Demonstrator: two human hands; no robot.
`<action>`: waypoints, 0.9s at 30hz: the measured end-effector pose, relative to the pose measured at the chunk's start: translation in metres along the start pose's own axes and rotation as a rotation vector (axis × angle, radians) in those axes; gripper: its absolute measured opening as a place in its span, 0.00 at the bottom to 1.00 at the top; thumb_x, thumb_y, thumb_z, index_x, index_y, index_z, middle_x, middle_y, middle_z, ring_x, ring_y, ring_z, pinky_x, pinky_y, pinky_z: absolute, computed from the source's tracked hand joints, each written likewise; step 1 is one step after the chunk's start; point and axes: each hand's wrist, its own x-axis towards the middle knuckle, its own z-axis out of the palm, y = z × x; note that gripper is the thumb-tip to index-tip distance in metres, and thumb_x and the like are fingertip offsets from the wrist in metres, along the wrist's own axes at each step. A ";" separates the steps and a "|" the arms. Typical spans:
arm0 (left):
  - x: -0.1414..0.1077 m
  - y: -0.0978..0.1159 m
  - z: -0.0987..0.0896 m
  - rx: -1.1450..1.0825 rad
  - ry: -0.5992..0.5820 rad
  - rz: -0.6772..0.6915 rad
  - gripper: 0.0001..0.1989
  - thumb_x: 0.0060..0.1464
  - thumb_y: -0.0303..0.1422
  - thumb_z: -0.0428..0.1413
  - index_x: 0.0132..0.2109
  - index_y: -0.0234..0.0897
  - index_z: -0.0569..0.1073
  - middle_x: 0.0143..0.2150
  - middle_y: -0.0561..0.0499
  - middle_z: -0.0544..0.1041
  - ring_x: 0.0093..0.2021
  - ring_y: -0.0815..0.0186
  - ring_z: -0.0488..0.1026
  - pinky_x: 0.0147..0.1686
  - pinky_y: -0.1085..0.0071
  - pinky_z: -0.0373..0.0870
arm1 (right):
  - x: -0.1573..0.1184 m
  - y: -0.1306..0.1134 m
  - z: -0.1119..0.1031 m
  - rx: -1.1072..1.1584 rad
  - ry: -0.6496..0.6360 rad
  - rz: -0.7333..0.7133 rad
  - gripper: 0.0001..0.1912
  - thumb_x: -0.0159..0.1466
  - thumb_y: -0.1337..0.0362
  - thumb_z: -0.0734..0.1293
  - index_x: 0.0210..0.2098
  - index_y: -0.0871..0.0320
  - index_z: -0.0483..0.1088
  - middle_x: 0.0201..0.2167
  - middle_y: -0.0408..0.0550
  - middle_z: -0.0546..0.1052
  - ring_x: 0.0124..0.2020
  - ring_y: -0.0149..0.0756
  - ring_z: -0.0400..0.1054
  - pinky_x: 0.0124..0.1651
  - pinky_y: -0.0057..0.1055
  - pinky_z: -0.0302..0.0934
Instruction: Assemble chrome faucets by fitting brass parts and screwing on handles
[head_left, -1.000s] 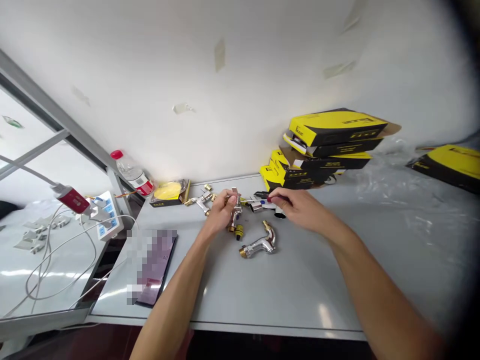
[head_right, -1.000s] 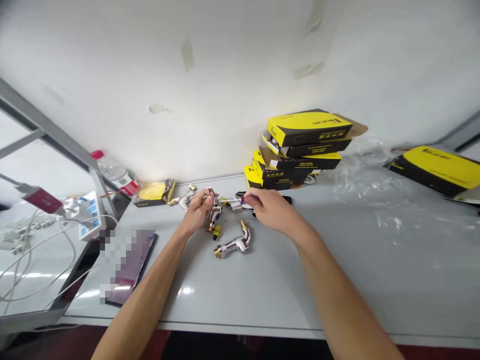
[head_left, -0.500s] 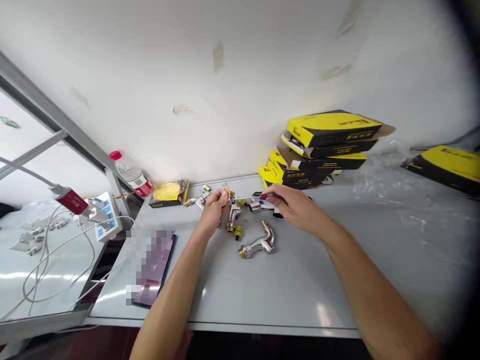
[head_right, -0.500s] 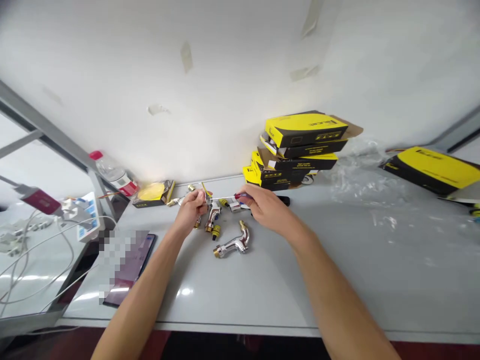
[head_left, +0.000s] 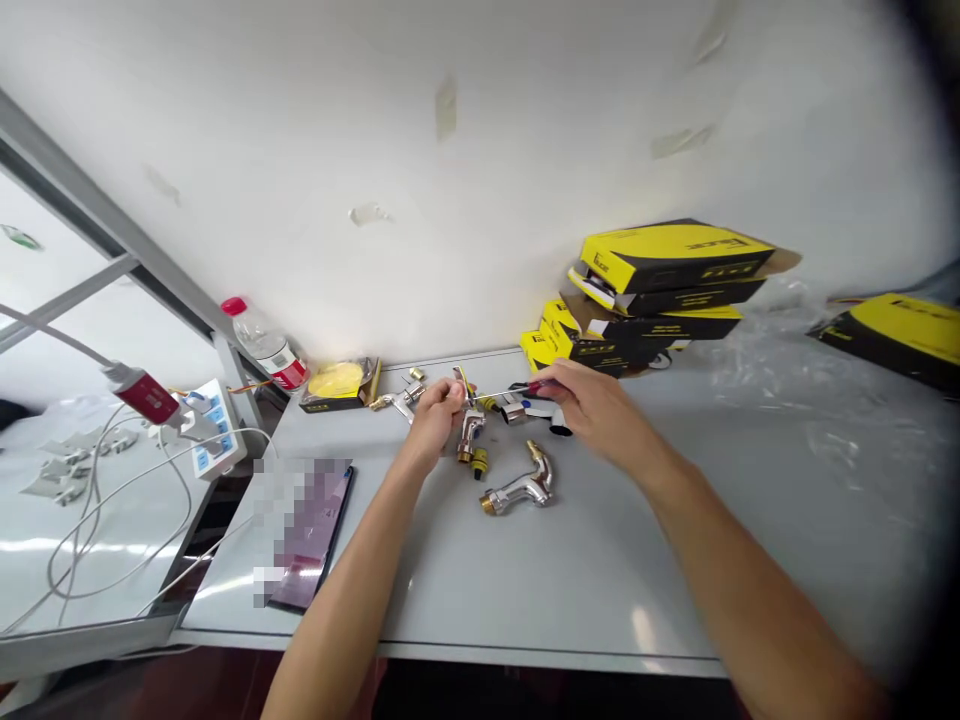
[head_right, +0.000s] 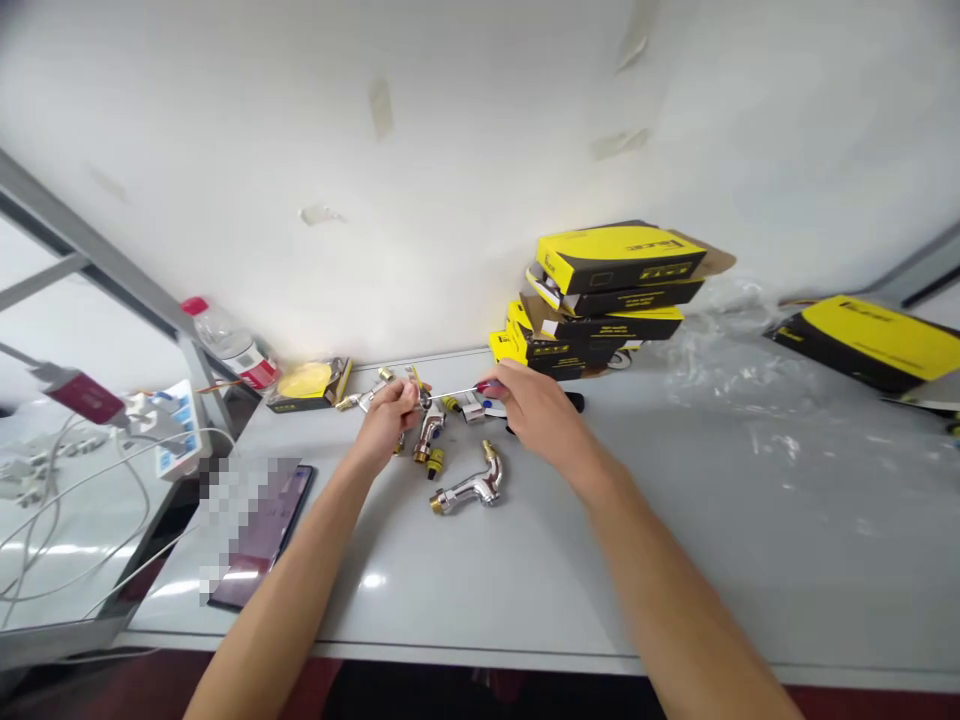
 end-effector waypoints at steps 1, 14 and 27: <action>0.001 -0.001 -0.001 0.002 -0.006 0.012 0.13 0.56 0.41 0.58 0.35 0.33 0.73 0.25 0.57 0.57 0.22 0.76 0.49 0.22 0.76 0.46 | -0.001 0.000 0.001 0.013 -0.007 0.009 0.13 0.68 0.60 0.55 0.41 0.57 0.69 0.40 0.51 0.77 0.41 0.39 0.73 0.44 0.34 0.66; 0.008 -0.011 -0.004 0.030 -0.035 0.066 0.13 0.57 0.41 0.57 0.35 0.34 0.71 0.26 0.57 0.55 0.22 0.77 0.49 0.22 0.77 0.45 | 0.001 -0.005 0.000 0.046 -0.099 0.068 0.16 0.67 0.54 0.57 0.43 0.55 0.70 0.41 0.51 0.79 0.41 0.41 0.73 0.47 0.37 0.67; 0.005 -0.014 0.001 0.157 -0.052 0.090 0.18 0.55 0.48 0.58 0.35 0.36 0.71 0.25 0.57 0.62 0.22 0.75 0.55 0.22 0.76 0.52 | 0.001 0.005 -0.005 0.066 -0.146 0.170 0.21 0.68 0.52 0.57 0.51 0.56 0.71 0.41 0.51 0.78 0.40 0.40 0.72 0.46 0.38 0.66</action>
